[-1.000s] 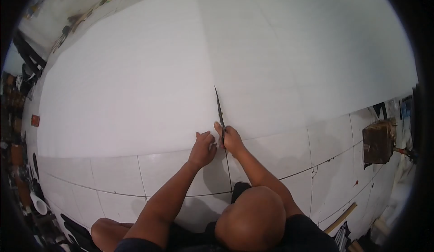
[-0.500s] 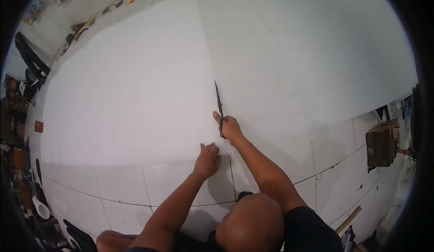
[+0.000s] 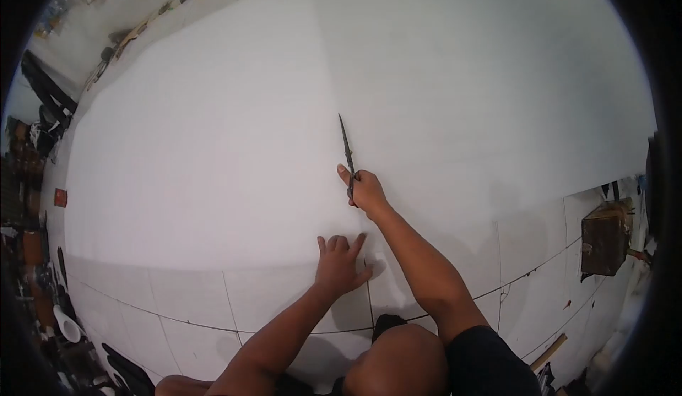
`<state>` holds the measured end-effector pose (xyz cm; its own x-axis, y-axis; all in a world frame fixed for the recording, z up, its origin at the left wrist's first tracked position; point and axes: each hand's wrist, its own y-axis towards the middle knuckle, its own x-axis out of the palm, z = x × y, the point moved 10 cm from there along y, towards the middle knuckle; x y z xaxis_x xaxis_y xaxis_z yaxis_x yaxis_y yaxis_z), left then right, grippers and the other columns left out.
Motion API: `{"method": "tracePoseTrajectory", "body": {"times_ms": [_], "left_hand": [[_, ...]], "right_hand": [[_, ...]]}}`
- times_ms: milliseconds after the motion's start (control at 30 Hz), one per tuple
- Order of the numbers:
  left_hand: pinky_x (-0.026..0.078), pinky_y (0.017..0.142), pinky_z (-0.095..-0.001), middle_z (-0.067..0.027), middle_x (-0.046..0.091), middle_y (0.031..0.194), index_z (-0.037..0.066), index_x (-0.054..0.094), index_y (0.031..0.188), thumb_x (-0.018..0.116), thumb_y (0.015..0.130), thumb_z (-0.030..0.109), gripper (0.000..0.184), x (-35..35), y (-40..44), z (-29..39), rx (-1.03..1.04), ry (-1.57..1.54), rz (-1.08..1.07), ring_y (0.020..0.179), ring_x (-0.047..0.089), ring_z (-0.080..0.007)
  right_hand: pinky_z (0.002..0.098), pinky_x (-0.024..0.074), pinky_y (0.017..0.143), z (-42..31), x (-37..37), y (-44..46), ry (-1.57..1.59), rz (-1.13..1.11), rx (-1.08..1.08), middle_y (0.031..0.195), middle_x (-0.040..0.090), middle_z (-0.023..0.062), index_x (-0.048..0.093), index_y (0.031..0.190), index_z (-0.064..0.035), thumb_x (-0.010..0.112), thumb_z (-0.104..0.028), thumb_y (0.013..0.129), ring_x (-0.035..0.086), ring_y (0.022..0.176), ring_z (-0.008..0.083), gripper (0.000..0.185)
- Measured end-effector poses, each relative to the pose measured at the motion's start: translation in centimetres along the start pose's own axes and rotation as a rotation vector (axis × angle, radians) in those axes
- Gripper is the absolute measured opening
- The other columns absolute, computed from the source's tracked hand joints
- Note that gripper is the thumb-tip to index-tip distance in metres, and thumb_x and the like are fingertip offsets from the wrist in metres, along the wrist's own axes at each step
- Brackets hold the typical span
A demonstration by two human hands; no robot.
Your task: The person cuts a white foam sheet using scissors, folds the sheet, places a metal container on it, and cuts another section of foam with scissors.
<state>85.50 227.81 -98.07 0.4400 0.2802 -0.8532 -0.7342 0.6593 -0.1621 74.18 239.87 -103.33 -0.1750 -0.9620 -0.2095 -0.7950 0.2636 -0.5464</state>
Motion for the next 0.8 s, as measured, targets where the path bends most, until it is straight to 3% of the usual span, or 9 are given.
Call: {"method": "tracePoseTrajectory", "body": {"times_ms": [67,100,167,200,267,700,767,800], "left_hand": [[0.024,0.101,-0.0735,-0.0203,0.049,0.115,0.017,0.042,0.143,0.064,0.081,0.050,0.074,-0.1,0.4,1.2,-0.007,0.209,-0.057,0.117,0.043,-0.0389],[0.024,0.101,-0.0735,-0.0203,0.049,0.115,0.017,0.042,0.143,0.064,0.081,0.050,0.074,0.4,0.6,0.9,-0.016,0.199,-0.061,0.117,0.043,-0.0389],[0.023,0.098,-0.0760,-0.0181,0.048,0.113,0.028,0.038,0.147,0.064,0.080,0.056,0.077,1.6,0.7,0.3,-0.038,0.223,-0.098,0.116,0.041,-0.0385],[0.023,0.098,-0.0760,-0.0181,0.048,0.113,0.028,0.038,0.147,0.064,0.080,0.056,0.077,1.9,0.7,0.0,-0.043,0.215,-0.105,0.116,0.041,-0.0385],[0.013,0.103,-0.0759,-0.0239,0.048,0.116,0.026,0.037,0.147,0.062,0.080,0.059,0.079,2.8,0.6,-0.4,-0.051,0.188,-0.130,0.120,0.038,-0.0428],[0.017,0.100,-0.0774,-0.0227,0.050,0.108,0.026,0.043,0.144,0.064,0.079,0.058,0.076,3.0,1.3,-0.8,-0.070,0.161,-0.116,0.112,0.044,-0.0426],[0.022,0.099,-0.0764,-0.0147,0.048,0.105,0.025,0.040,0.146,0.062,0.081,0.056,0.075,2.7,1.3,-0.7,-0.070,0.199,-0.125,0.109,0.042,-0.0341],[0.022,0.099,-0.0764,-0.0147,0.048,0.105,0.025,0.040,0.146,0.062,0.081,0.056,0.075,2.6,1.2,-0.7,-0.072,0.201,-0.125,0.109,0.042,-0.0341]], "right_hand": [[0.0265,0.0398,0.043,0.3,0.4,0.0,0.169,-0.053,0.036,0.059,0.049,0.0014,0.051,0.075,-0.0052,0.062,-0.065,0.083,0.047,0.045,0.0111,0.062],[0.0265,0.0398,0.043,0.0,0.3,-0.1,0.161,-0.059,0.046,0.059,0.049,0.0014,0.051,0.075,-0.0052,0.062,-0.065,0.083,0.047,0.045,0.0111,0.062],[0.0262,0.0390,0.045,-0.1,0.6,-0.5,0.246,-0.110,0.102,0.059,0.049,0.0008,0.052,0.079,-0.0044,0.061,-0.066,0.084,0.046,0.046,0.0106,0.062],[0.0262,0.0390,0.045,0.4,0.9,-0.1,0.242,-0.113,0.112,0.059,0.049,0.0008,0.052,0.079,-0.0044,0.061,-0.066,0.084,0.046,0.046,0.0106,0.062],[0.0254,0.0383,0.047,0.5,1.7,0.7,0.302,-0.140,0.059,0.059,0.047,0.0010,0.051,0.079,-0.0052,0.059,-0.067,0.084,0.044,0.048,0.0104,0.063],[0.0269,0.0380,0.047,-7.3,0.1,11.6,0.172,0.014,-0.022,0.058,0.043,0.0004,0.049,0.073,-0.0083,0.061,-0.068,0.082,0.043,0.047,0.0121,0.061],[0.0269,0.0388,0.047,-6.8,0.1,12.2,0.152,0.014,-0.040,0.058,0.044,0.0005,0.049,0.072,-0.0083,0.061,-0.067,0.082,0.044,0.047,0.0123,0.061],[0.0270,0.0396,0.048,-7.1,0.1,12.2,0.128,0.017,-0.059,0.058,0.044,0.0007,0.049,0.072,-0.0083,0.062,-0.067,0.082,0.044,0.047,0.0125,0.061]]}}
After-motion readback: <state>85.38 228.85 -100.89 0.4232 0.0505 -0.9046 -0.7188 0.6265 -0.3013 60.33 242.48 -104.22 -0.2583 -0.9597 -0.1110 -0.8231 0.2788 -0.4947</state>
